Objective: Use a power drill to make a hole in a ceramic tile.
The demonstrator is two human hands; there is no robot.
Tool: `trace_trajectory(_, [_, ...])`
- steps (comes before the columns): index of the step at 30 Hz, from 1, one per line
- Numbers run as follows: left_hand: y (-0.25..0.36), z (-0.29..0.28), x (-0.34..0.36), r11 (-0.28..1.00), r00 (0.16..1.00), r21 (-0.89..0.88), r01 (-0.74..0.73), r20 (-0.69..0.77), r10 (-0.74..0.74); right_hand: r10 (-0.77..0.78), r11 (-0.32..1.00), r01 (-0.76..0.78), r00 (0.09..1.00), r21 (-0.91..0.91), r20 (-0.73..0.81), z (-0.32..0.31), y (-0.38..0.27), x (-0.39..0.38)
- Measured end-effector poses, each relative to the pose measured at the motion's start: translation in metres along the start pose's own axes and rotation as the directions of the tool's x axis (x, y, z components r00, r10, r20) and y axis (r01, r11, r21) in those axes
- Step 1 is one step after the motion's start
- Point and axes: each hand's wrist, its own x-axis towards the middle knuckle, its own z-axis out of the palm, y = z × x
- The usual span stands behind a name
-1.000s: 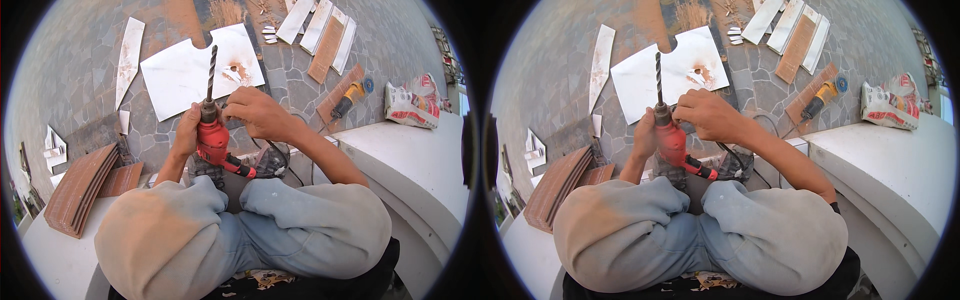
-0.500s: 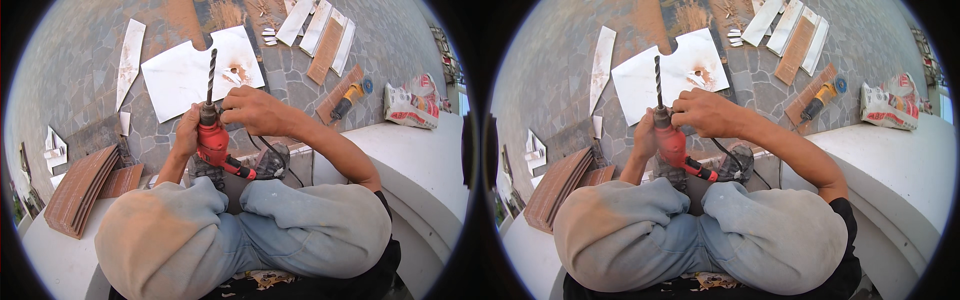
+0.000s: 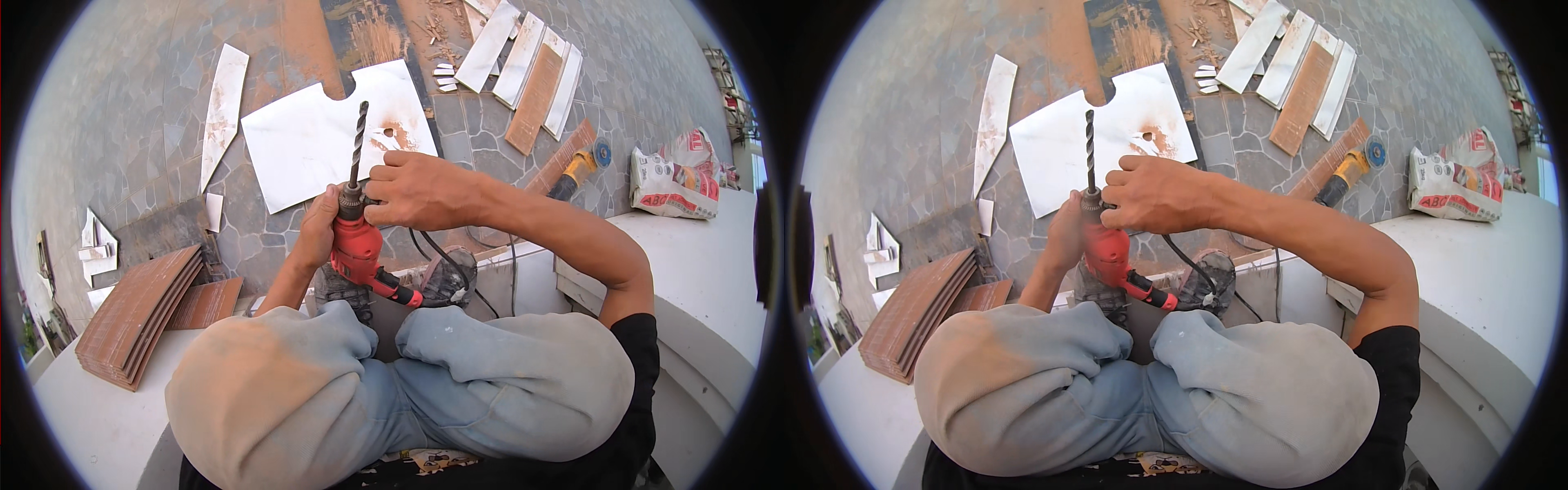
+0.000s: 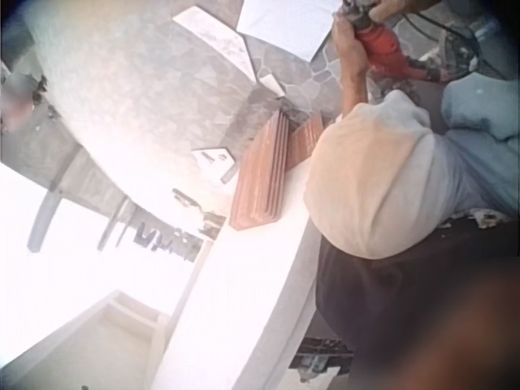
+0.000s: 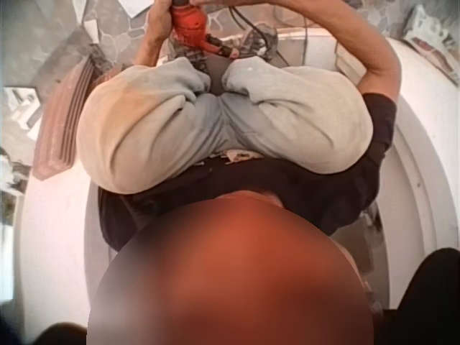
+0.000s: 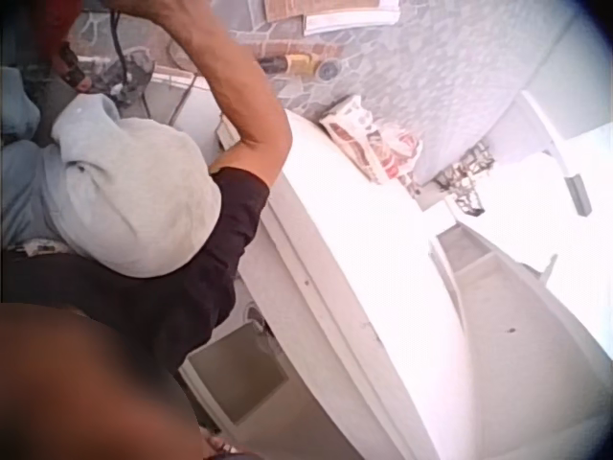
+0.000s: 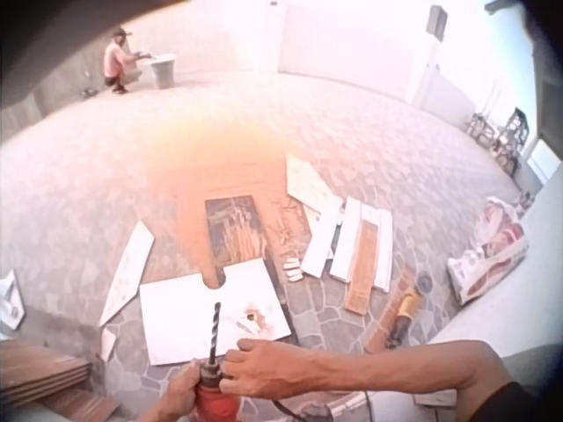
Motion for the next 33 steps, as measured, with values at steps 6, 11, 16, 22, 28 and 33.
trace_trajectory(6, [-0.013,-0.017,0.002,0.973,0.998,-0.222,0.057,0.017,-0.055,0.041,0.994,-0.02,0.981,0.11,-0.191,0.025,-0.013,0.002])
trace_trajectory(11, [0.008,-0.022,0.013,0.947,0.959,-0.158,0.281,0.092,-0.27,-0.108,0.982,0.132,0.979,0.135,-0.17,0.019,-0.01,0.013])
trace_trajectory(16, [-0.028,-0.031,0.01,0.984,0.994,-0.178,0.033,-0.1,-0.052,-0.089,0.996,0.073,0.927,-0.058,-0.365,0.045,-0.018,0.019])
trace_trajectory(22, [-0.012,-0.021,0.001,0.954,0.982,0.28,0.104,-0.182,-0.053,-0.023,0.999,0.007,0.895,-0.039,-0.446,0.04,-0.025,0.017])
trace_trajectory(28, [-0.001,-0.011,0.025,0.991,0.992,-0.066,0.118,0.057,-0.114,-0.04,0.999,0.035,0.979,-0.026,-0.199,0.022,-0.014,0.008])
trace_trajectory(33, [-0.021,-0.025,0.004,0.983,0.968,-0.139,0.12,-0.205,-0.147,-0.024,0.999,0.029,0.967,0.016,-0.255,0.037,-0.02,0.017])
